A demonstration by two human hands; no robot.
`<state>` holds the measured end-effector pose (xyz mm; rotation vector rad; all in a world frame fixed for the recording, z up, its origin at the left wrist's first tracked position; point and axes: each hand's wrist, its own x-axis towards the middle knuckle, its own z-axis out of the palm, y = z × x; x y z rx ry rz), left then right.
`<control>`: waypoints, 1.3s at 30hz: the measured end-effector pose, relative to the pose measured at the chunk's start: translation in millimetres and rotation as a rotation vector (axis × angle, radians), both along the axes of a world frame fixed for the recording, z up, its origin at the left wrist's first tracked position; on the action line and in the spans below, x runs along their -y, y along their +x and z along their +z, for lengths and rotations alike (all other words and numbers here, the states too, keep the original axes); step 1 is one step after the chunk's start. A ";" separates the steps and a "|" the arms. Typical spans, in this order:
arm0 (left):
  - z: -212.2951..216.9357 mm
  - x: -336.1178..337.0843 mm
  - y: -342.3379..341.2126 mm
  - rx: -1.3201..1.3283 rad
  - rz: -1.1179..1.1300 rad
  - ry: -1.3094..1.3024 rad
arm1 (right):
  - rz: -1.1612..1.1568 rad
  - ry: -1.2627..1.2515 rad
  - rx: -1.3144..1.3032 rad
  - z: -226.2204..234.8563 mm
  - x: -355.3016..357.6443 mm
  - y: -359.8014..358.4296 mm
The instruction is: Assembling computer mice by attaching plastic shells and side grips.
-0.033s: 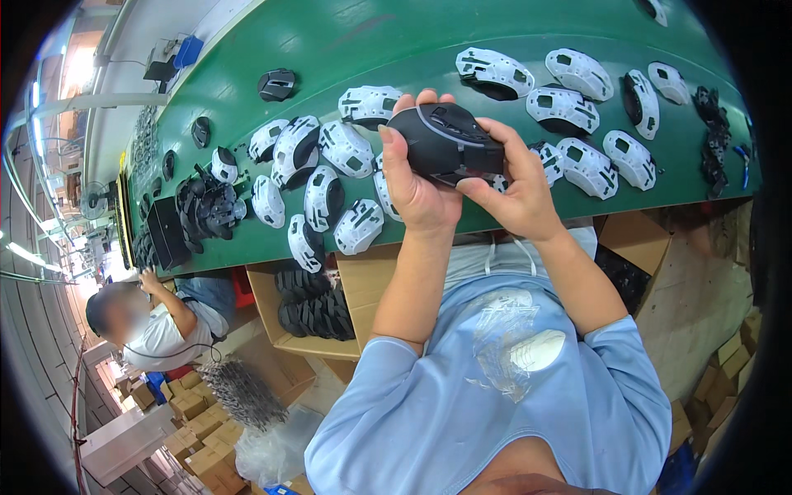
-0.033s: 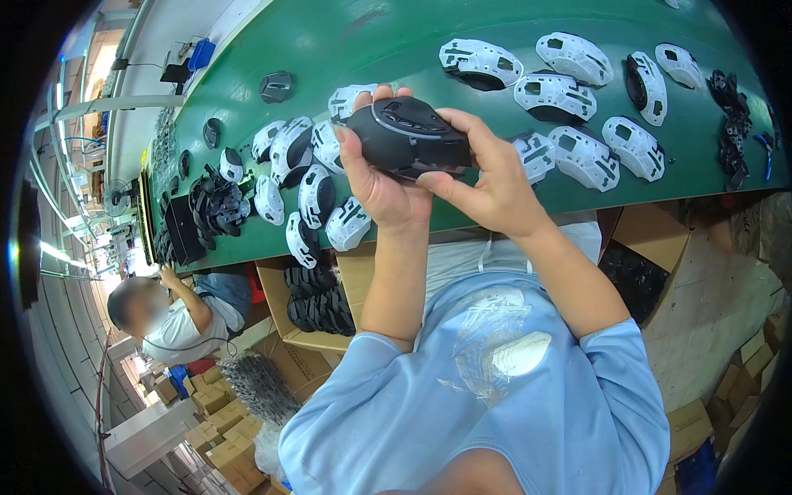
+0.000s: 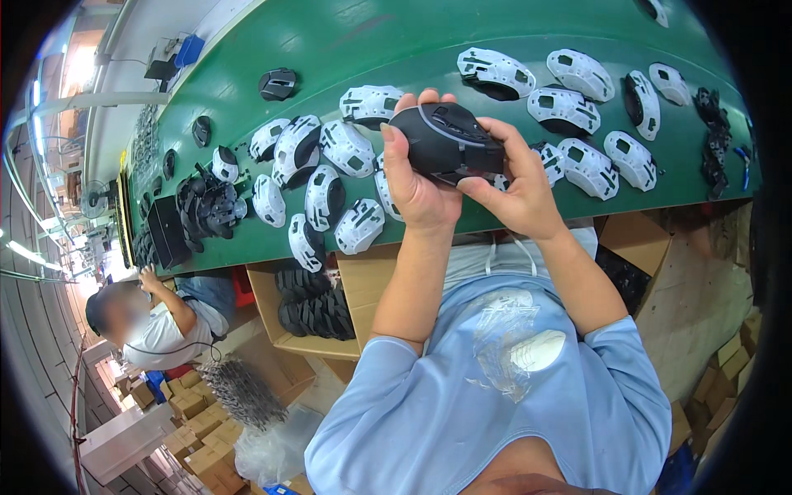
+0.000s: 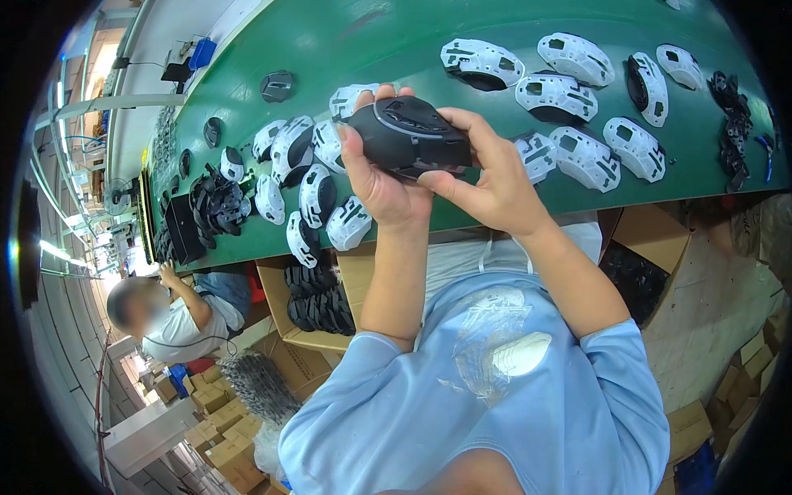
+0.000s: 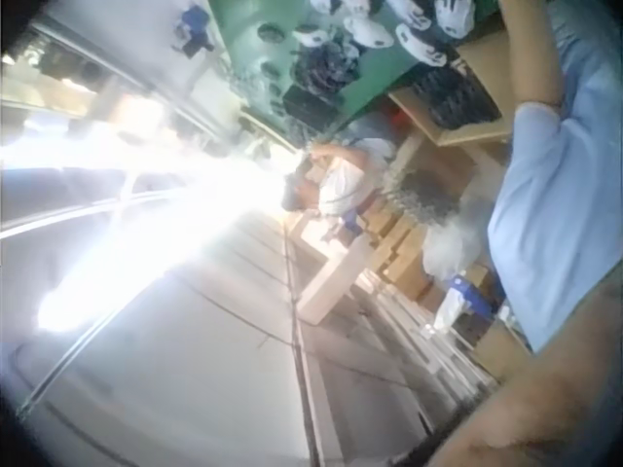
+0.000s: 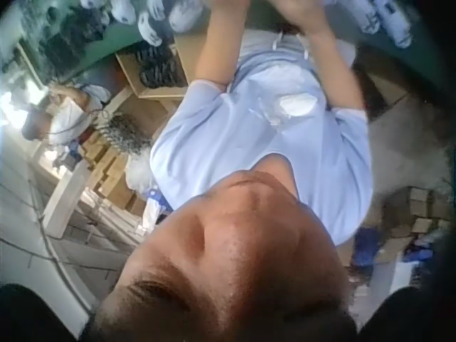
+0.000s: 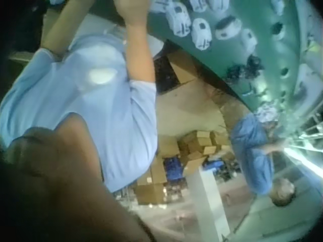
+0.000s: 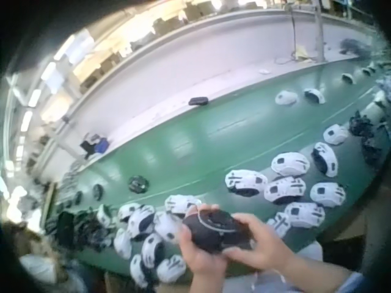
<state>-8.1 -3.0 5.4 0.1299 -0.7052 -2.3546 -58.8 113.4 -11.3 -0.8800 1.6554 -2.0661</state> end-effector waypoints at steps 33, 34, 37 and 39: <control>29.5 131.3 -146.1 0.557 -0.139 -0.479 | -0.011 -0.135 0.247 17.3 -41.1 -46.6; 23.6 148.8 -179.6 0.668 -0.168 -0.619 | -0.073 -0.092 0.161 14.4 -54.8 -48.1; -7.1 208.9 -238.8 0.755 0.008 -0.908 | -0.168 -0.084 0.136 2.2 -88.9 -44.9; -26.4 225.1 -250.3 1.071 0.195 -1.493 | -0.217 -0.084 0.201 -7.3 -112.7 -37.8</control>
